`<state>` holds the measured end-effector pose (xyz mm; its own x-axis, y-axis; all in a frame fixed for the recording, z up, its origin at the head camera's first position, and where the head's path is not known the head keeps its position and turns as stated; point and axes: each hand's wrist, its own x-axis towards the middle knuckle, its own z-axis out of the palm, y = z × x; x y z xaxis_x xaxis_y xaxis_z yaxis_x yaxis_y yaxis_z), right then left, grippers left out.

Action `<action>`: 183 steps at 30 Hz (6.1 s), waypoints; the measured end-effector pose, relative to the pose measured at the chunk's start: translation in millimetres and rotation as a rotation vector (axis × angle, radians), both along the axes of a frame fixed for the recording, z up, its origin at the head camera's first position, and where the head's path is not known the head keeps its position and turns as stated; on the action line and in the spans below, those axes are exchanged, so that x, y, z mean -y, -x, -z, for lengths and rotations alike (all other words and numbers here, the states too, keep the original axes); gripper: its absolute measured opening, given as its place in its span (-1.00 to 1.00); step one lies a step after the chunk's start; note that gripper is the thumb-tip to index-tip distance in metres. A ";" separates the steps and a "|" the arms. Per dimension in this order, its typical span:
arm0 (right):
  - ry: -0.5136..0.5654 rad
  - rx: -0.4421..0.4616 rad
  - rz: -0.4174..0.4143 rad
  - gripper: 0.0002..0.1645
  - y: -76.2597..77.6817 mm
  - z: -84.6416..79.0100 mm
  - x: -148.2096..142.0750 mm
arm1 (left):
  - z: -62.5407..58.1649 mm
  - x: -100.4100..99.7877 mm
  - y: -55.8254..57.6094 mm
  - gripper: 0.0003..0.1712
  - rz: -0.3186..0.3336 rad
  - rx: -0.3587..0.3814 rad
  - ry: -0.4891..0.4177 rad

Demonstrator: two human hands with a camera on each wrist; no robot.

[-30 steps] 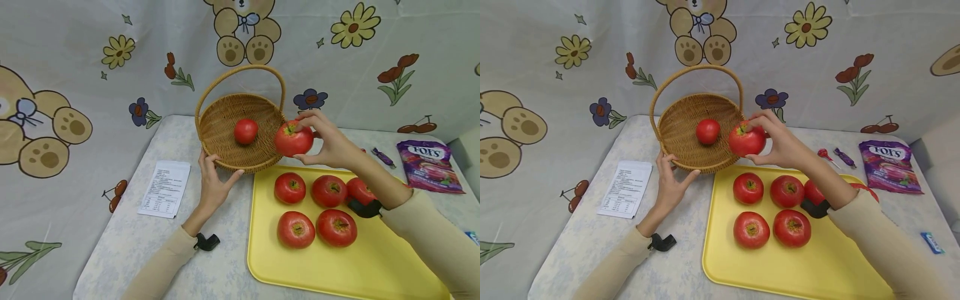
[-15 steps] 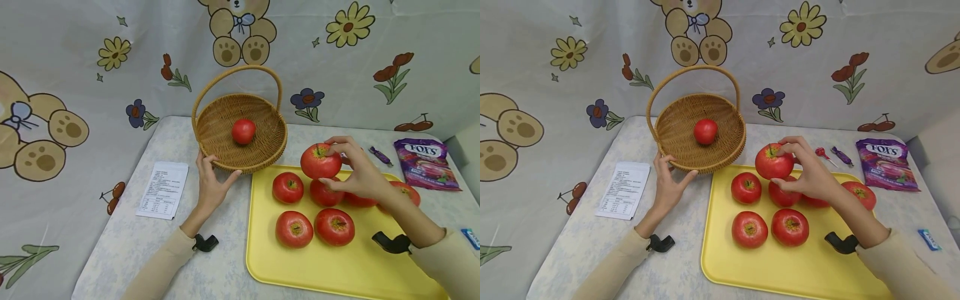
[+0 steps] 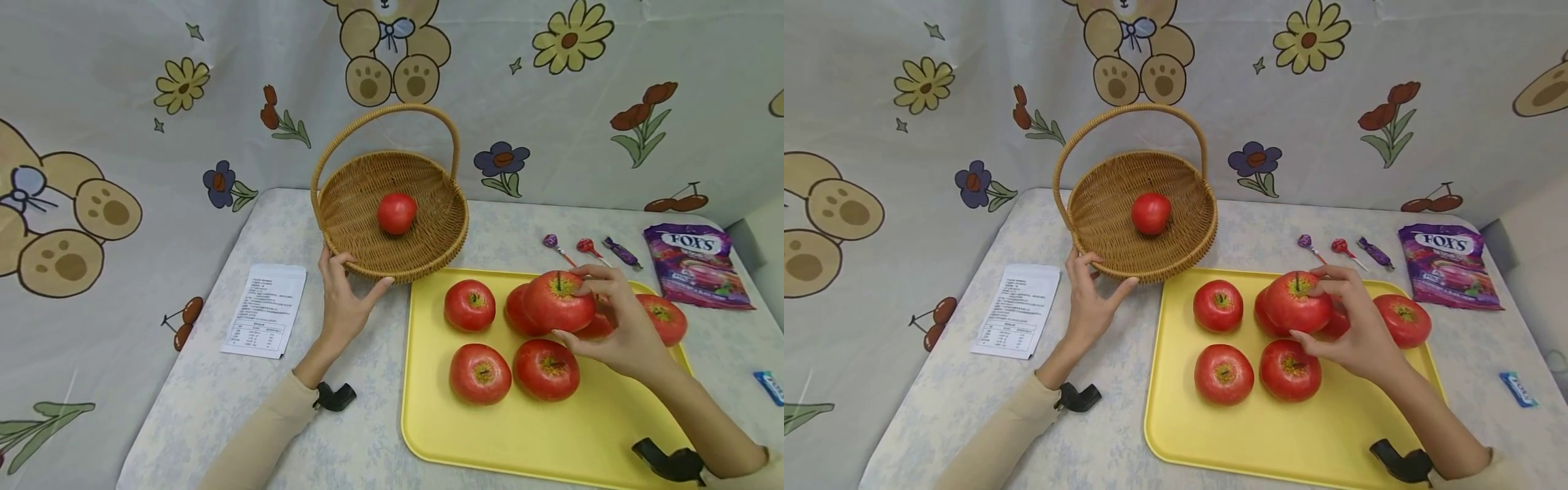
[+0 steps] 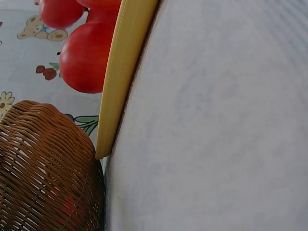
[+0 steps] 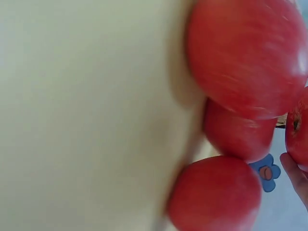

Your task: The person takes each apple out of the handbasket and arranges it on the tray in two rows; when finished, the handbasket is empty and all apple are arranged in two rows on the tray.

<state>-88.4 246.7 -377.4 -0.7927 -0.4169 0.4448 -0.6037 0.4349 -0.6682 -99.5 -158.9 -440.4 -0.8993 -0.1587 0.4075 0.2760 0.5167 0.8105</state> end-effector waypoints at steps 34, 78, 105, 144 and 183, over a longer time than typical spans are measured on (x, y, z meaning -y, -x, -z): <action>-0.002 0.189 0.259 -0.02 -67.0 35.6 -62.0 | -1.4 -0.1 1.1 -0.25 -0.008 -0.004 -0.018; -0.229 0.038 0.172 0.30 -72.9 41.3 -67.8 | -0.2 0.2 -0.3 -0.24 0.000 -0.003 0.008; -0.316 -0.152 -0.123 -0.01 25.3 -51.6 16.3 | -0.7 0.5 0.2 -0.24 0.012 -0.025 0.004; -0.433 0.087 -0.357 -0.23 171.7 -44.7 172.1 | 0.5 -1.3 -1.1 -0.24 -0.008 -0.004 0.017; -0.653 0.310 -0.516 -0.18 215.0 -9.6 240.3 | 1.0 2.5 2.4 -0.27 -0.002 -0.009 0.006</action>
<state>-303.4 6.4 -367.8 -0.4809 -0.8513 -0.2097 -0.6632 0.5097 -0.5481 -101.9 -161.4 -441.4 -0.8954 -0.1582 0.4161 0.2817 0.5225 0.8048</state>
